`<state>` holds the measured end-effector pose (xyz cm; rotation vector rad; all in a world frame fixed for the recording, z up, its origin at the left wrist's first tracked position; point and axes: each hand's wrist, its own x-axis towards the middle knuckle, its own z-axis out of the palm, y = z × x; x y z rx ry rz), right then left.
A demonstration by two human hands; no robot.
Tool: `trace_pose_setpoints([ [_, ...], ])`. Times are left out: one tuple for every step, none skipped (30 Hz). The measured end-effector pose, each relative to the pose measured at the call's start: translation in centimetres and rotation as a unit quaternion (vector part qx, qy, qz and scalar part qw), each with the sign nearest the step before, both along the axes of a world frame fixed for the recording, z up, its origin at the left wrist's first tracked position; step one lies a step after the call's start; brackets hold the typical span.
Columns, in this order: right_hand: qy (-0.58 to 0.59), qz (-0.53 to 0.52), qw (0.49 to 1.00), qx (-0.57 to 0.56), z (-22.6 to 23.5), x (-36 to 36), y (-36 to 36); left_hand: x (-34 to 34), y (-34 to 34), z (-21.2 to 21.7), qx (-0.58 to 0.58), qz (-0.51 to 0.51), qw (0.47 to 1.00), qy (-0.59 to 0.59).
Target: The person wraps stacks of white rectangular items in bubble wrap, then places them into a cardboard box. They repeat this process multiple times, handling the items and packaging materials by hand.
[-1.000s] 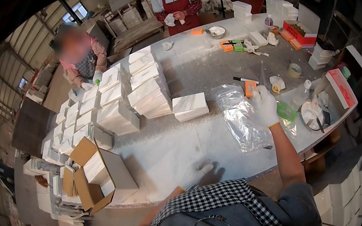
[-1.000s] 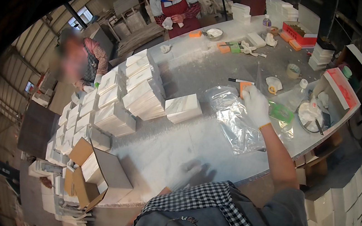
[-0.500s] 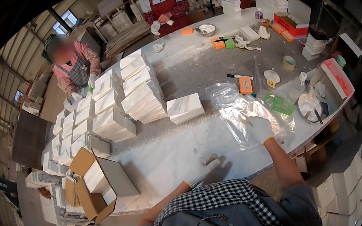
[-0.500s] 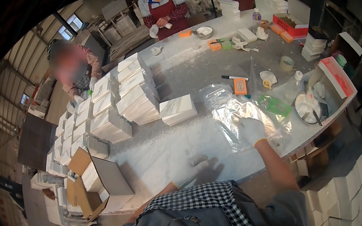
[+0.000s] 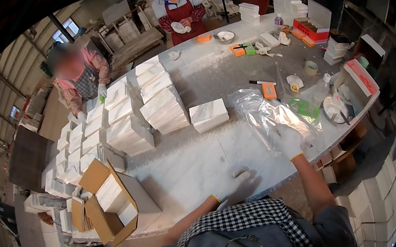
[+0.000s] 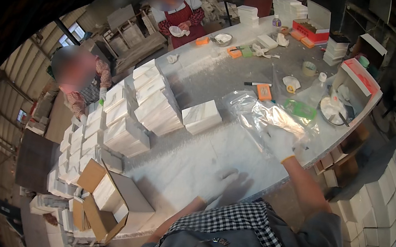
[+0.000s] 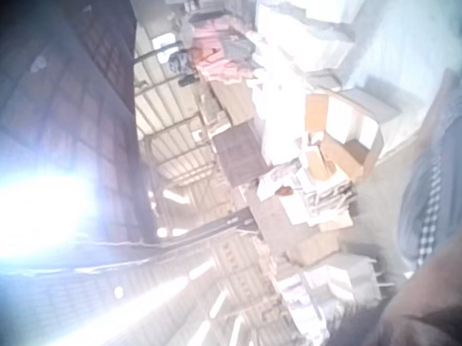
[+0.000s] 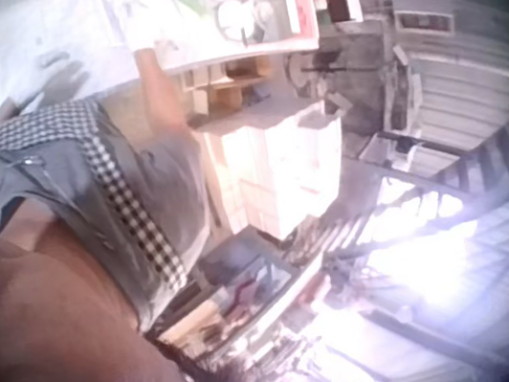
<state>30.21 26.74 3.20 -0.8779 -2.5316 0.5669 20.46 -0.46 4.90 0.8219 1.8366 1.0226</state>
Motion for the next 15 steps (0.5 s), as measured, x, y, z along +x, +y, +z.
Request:
trace_pose_setpoints([
  [0.004, 0.01, 1.0, 0.013, -0.4, 0.2, -0.6, 0.2, 0.2, -0.1, 0.01, 0.007, 1.0, -0.017],
  [0.009, 0.021, 0.999, 0.027, -0.9, 0.4, -1.1, 0.2, 0.7, -0.1, 0.021, 0.015, 0.999, -0.034],
  [0.013, 0.033, 0.999, 0.041, -1.4, 0.6, -1.6, 0.4, 1.2, -0.2, 0.032, 0.024, 0.998, -0.051],
  [0.007, 0.037, 0.999, 0.02, -2.0, 0.6, -2.4, 0.5, 1.6, -1.0, 0.044, 0.059, 0.994, -0.081],
  [0.003, 0.042, 0.999, -0.002, -2.5, 0.4, -3.2, 0.4, 2.1, -2.1, 0.056, 0.095, 0.988, -0.109],
  [-0.001, 0.048, 0.999, -0.023, -3.0, 0.2, -4.0, 0.2, 2.4, -3.0, 0.068, 0.132, 0.98, -0.136],
  [0.03, 0.05, 0.997, -0.044, -3.2, 0.0, -4.8, 0.1, 2.8, -2.6, 0.062, 0.134, 0.981, -0.123],
  [0.06, 0.052, 0.995, -0.063, -3.3, -0.2, -5.6, 0.0, 3.6, -1.5, 0.058, 0.136, 0.983, -0.112],
  [0.089, 0.054, 0.991, -0.082, -3.3, -0.4, -6.2, 0.0, 4.6, -0.3, 0.047, 0.146, 0.982, -0.112],
  [0.092, 0.058, 0.987, -0.114, -2.9, -0.5, -6.7, 0.1, 5.6, 1.1, 0.037, 0.158, 0.98, -0.112],
  [0.095, 0.058, 0.983, -0.148, -2.3, -0.3, -7.3, 0.3, 6.8, 2.9, 0.017, 0.176, 0.977, -0.122],
  [0.097, 0.057, 0.977, -0.182, -1.9, -0.3, -7.2, 0.2, 8.0, 2.8, 0.033, 0.184, 0.974, -0.128],
  [0.118, 0.089, 0.973, -0.177, -2.0, -0.2, -7.2, 0.1, 9.1, 2.8, 0.047, 0.192, 0.971, -0.131],
  [0.139, 0.125, 0.966, -0.177, -2.3, -0.1, -7.4, -0.4, 9.7, 0.0, 0.093, 0.197, 0.968, -0.129],
  [0.157, 0.159, 0.958, -0.177, -2.5, 0.2, -7.7, -1.9, 9.8, -4.4, 0.13, 0.18, 0.972, -0.08],
])
